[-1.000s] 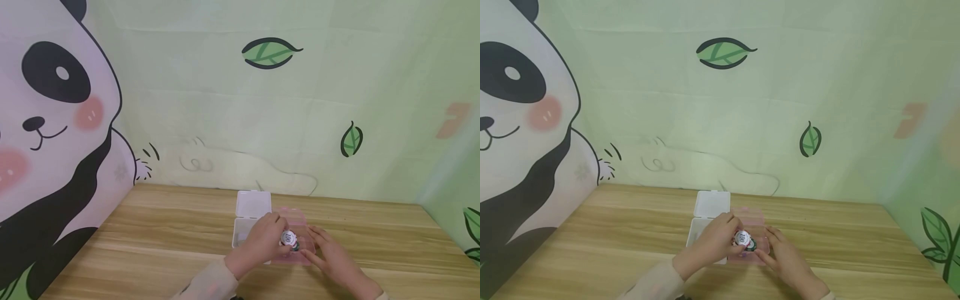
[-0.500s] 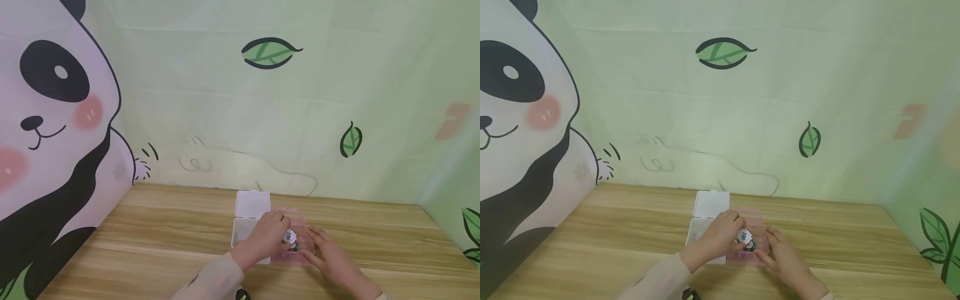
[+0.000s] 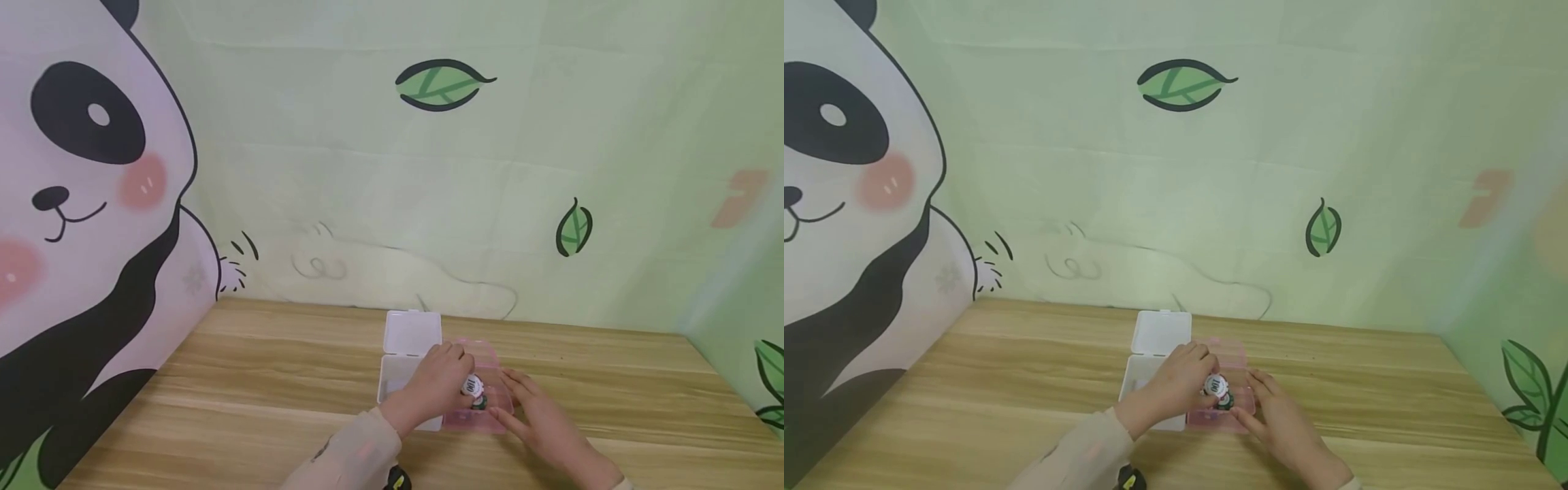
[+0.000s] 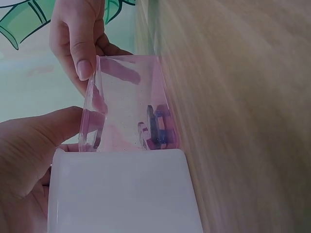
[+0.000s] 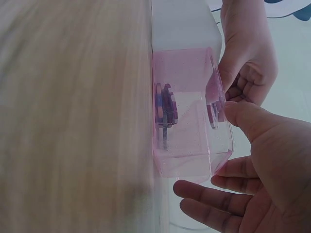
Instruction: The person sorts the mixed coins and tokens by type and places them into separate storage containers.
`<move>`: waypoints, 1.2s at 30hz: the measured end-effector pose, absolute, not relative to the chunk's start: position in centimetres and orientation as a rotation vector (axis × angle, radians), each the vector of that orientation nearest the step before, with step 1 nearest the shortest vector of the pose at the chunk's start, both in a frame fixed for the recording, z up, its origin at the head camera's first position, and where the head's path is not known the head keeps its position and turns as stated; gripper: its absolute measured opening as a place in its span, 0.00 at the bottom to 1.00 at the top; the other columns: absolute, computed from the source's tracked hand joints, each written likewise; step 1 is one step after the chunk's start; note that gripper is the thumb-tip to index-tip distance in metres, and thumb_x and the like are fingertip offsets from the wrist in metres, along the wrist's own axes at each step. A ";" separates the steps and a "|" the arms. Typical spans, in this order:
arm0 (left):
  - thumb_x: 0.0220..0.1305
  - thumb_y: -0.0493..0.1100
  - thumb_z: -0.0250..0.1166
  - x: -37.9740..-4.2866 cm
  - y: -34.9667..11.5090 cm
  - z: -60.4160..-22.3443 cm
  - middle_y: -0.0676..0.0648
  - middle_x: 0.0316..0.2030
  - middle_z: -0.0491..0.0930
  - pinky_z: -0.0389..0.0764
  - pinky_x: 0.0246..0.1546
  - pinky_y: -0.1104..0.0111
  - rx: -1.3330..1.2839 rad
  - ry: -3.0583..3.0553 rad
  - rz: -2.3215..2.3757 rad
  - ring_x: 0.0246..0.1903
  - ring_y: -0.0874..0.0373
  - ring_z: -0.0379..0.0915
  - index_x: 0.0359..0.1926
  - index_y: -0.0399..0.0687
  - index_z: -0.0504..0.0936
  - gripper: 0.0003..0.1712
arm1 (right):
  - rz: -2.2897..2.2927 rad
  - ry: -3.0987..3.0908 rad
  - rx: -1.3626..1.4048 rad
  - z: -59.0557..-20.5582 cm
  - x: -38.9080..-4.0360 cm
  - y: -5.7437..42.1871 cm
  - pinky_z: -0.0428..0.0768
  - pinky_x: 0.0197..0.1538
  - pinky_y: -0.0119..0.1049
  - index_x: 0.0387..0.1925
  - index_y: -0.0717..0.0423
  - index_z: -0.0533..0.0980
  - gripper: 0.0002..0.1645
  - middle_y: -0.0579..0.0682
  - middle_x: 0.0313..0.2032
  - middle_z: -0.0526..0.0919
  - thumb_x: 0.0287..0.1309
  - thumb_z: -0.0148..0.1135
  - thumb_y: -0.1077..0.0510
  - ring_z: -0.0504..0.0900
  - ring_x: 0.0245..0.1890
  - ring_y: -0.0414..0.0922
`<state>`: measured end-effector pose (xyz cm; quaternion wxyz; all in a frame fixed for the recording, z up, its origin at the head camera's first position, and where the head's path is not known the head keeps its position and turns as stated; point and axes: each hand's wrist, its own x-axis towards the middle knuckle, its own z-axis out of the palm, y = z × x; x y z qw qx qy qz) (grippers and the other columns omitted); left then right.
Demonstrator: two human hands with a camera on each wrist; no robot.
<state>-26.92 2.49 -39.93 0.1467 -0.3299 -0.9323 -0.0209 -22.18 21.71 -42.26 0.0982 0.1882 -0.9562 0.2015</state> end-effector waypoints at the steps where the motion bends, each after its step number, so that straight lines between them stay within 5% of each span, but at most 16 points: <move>1: 0.48 0.59 0.73 -27.0 2.5 -40.0 0.55 0.33 0.75 0.66 0.34 0.74 -0.952 -2.685 -0.062 0.34 0.62 0.66 0.35 0.51 0.77 0.22 | 0.602 -2.836 0.555 -42.2 -22.2 21.7 0.78 0.55 0.51 0.61 0.69 0.68 0.39 0.62 0.65 0.69 0.61 0.60 0.43 0.82 0.44 0.48; 11: 0.47 0.59 0.74 -27.1 2.7 -40.0 0.56 0.34 0.75 0.65 0.36 0.74 -0.979 -2.673 -0.022 0.36 0.62 0.66 0.35 0.53 0.79 0.21 | 0.608 -2.833 0.542 -42.3 -22.1 21.7 0.76 0.59 0.54 0.61 0.69 0.68 0.39 0.63 0.65 0.69 0.61 0.60 0.43 0.80 0.51 0.54; 36: 0.53 0.55 0.69 -27.0 2.0 -40.2 0.58 0.34 0.75 0.64 0.34 0.75 -0.939 -2.620 -0.062 0.37 0.63 0.69 0.38 0.56 0.81 0.14 | 0.588 -2.839 0.543 -42.1 -22.1 21.6 0.82 0.49 0.47 0.62 0.68 0.68 0.38 0.61 0.64 0.70 0.60 0.61 0.45 0.82 0.41 0.43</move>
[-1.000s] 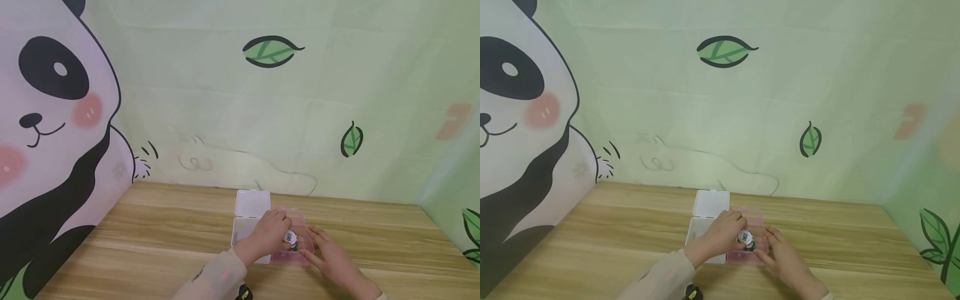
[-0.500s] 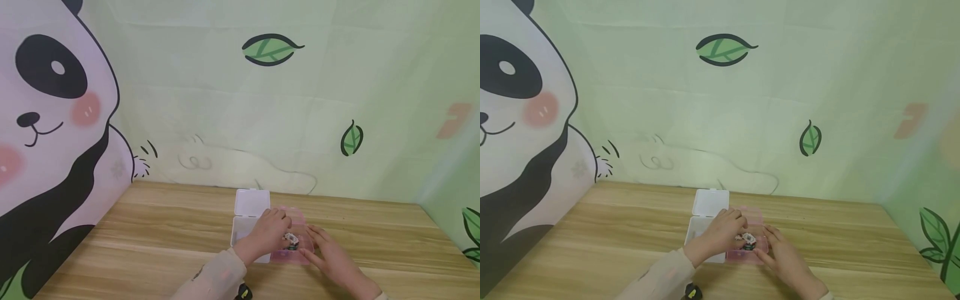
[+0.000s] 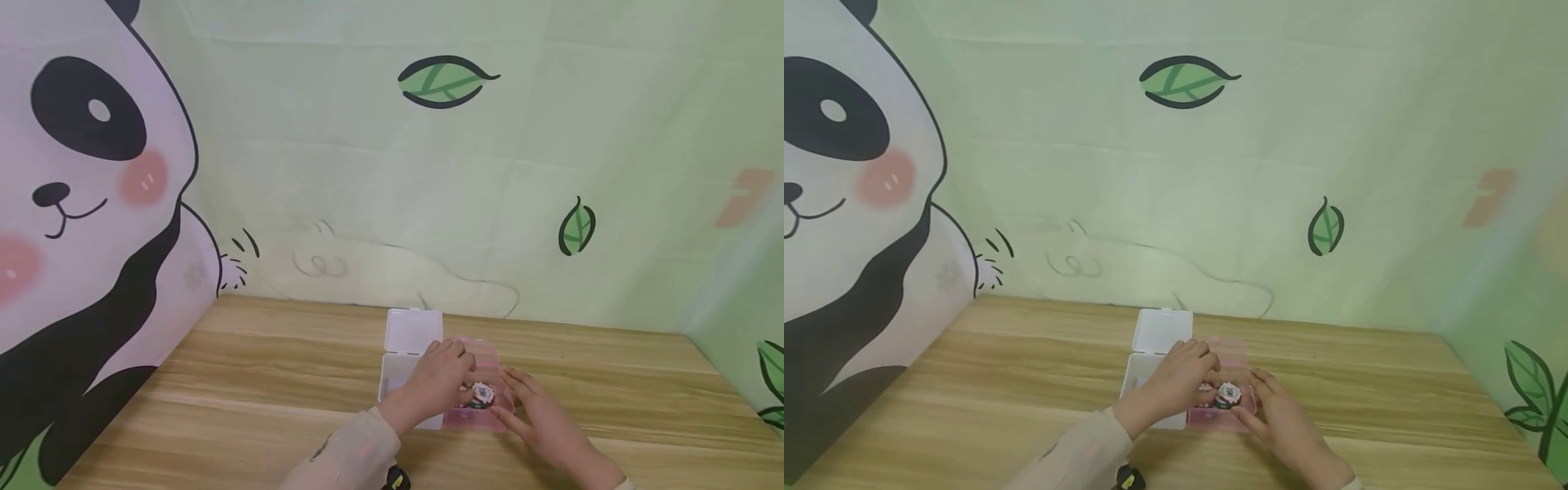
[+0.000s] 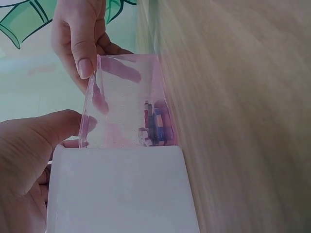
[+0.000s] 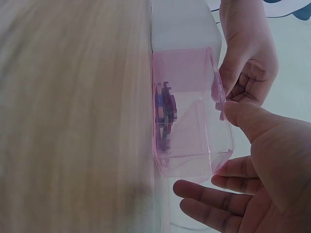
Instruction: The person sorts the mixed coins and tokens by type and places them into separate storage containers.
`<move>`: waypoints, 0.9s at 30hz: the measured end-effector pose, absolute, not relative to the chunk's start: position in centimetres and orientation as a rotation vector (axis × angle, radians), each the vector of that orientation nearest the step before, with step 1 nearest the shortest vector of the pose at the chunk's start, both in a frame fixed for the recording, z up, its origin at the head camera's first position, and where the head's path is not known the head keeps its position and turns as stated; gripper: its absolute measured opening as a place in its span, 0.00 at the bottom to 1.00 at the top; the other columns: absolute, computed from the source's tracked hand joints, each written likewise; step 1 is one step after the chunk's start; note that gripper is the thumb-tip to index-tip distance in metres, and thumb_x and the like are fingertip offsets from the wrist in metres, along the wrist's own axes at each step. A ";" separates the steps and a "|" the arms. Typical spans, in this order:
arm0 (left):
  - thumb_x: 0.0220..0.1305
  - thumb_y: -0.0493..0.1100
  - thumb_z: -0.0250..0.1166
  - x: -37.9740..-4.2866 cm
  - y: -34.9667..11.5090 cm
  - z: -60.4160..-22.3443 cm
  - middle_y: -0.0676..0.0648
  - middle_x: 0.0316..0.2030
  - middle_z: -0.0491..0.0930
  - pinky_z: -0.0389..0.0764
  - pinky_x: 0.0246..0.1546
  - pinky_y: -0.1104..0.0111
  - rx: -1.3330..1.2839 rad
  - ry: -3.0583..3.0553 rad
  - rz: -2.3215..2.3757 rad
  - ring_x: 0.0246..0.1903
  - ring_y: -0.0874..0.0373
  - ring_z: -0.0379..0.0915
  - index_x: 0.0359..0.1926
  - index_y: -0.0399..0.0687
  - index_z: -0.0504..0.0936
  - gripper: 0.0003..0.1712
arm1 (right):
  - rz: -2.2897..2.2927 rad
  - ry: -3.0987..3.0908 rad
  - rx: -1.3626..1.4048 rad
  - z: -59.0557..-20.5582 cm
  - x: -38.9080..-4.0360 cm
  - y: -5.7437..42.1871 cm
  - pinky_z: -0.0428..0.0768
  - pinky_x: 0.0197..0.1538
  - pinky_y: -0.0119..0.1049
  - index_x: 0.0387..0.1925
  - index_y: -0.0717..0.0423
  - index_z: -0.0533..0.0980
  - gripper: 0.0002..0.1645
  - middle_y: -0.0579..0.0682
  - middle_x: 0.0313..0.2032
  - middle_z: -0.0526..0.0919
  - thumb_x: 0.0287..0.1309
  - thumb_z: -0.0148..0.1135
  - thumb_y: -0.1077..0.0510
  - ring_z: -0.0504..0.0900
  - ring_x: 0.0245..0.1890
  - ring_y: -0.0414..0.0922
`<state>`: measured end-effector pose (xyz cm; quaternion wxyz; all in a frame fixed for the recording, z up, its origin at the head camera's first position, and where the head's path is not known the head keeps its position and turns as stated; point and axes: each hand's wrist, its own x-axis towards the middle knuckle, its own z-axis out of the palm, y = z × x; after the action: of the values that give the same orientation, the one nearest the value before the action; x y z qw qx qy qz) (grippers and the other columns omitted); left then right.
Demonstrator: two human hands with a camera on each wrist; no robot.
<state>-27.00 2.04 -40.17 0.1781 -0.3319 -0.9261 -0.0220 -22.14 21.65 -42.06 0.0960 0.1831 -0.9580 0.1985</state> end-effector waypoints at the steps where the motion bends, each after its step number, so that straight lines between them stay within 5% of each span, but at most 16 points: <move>1: 0.53 0.55 0.70 -27.0 2.0 -40.1 0.58 0.33 0.75 0.64 0.34 0.75 -0.940 -2.618 -0.066 0.37 0.63 0.69 0.38 0.55 0.81 0.14 | 0.593 -2.841 0.542 -42.1 -22.1 21.7 0.82 0.49 0.47 0.62 0.68 0.68 0.38 0.61 0.64 0.70 0.60 0.62 0.45 0.82 0.41 0.44; 17: 0.54 0.55 0.69 -26.7 1.3 -39.8 0.57 0.35 0.75 0.65 0.36 0.74 -0.940 -2.619 -0.130 0.37 0.62 0.68 0.40 0.54 0.80 0.16 | 0.588 -2.776 0.576 -42.7 -22.5 21.7 0.81 0.50 0.47 0.61 0.68 0.69 0.37 0.61 0.63 0.72 0.59 0.63 0.46 0.81 0.40 0.42; 27: 0.53 0.55 0.70 -25.1 0.7 -40.3 0.57 0.37 0.76 0.66 0.38 0.75 -0.953 -2.618 -0.225 0.38 0.63 0.68 0.43 0.53 0.80 0.19 | 0.593 -2.787 0.592 -43.4 -21.9 22.4 0.75 0.58 0.58 0.60 0.70 0.69 0.37 0.65 0.62 0.71 0.59 0.62 0.46 0.75 0.58 0.63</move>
<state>-25.05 0.70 -40.31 0.1726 -0.3357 -0.9226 -0.0792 -21.91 22.41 -43.37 0.1156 0.2022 -0.9512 0.2026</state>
